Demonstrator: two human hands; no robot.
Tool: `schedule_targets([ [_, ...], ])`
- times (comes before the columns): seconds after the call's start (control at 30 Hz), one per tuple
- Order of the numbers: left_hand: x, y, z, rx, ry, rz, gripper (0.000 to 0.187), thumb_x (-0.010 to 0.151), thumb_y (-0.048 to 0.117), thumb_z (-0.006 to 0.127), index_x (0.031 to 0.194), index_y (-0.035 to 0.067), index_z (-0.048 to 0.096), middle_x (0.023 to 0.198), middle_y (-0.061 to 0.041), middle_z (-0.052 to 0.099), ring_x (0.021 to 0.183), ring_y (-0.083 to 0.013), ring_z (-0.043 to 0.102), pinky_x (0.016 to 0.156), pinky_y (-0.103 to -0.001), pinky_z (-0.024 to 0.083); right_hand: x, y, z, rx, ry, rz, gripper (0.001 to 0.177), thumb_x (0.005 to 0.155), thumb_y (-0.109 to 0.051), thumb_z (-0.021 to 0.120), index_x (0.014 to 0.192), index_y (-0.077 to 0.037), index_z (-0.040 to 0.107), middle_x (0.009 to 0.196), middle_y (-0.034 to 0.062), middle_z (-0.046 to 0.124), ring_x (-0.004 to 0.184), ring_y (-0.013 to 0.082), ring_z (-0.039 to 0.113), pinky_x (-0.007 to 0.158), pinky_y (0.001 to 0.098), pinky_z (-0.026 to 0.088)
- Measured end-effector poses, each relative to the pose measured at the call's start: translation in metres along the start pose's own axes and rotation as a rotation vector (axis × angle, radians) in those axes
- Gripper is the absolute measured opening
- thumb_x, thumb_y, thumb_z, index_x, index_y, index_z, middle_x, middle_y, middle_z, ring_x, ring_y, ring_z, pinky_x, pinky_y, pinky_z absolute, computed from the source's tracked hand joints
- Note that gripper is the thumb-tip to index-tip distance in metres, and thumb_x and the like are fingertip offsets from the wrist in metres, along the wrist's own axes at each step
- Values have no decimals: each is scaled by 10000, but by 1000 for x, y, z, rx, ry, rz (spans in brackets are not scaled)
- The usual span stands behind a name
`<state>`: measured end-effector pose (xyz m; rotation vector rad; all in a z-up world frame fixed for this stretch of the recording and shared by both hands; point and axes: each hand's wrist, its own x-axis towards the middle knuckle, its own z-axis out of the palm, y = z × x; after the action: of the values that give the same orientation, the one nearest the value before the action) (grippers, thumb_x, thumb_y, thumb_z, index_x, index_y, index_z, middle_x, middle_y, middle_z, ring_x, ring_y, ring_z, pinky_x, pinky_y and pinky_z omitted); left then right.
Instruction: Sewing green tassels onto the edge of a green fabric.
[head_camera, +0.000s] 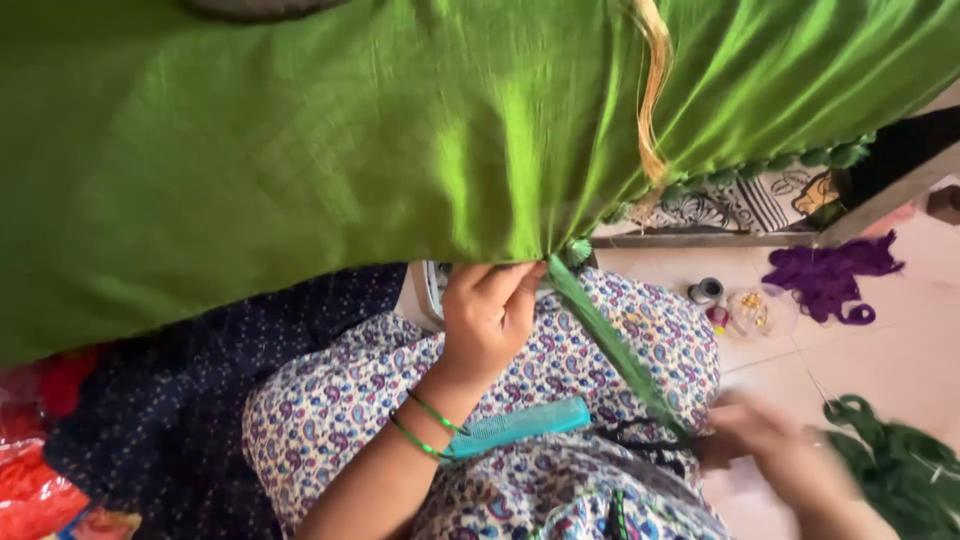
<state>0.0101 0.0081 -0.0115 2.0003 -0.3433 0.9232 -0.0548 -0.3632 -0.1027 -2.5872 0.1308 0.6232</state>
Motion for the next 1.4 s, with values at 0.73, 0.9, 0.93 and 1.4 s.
schedule_targets([
  [0.73,-10,-1,21,-719,31,-578,194,1064,154,554,1116,-17,630,904,-88,655,760,-113,570,665,-261,455,71,-260,-19,1341,-98,-650,184,1004,-165,674,1085,-1,691,965,39,702,859,145,638,743,305,506],
  [0.9,14,-6,4,-820,-83,-528,256,1036,129,608,1246,-16,608,1111,-76,690,1038,-146,657,959,-291,523,77,-226,24,1102,277,-750,129,1031,-99,671,999,22,702,1100,20,631,948,115,617,838,267,495],
  [0.93,16,-7,6,-871,-189,-573,259,1022,111,644,1229,-45,648,1145,-104,714,1049,-153,669,952,-297,534,66,-225,22,956,393,-817,118,1018,-78,673,1007,39,687,1163,46,589,970,144,606,842,275,488],
  [1.4,33,-2,5,-1114,-193,-571,273,918,-8,703,1184,-25,644,1145,-79,727,1042,-132,695,954,-283,558,62,-156,160,-432,74,-1485,357,850,-160,613,1196,-97,672,1133,122,682,968,312,679,761,434,546],
])
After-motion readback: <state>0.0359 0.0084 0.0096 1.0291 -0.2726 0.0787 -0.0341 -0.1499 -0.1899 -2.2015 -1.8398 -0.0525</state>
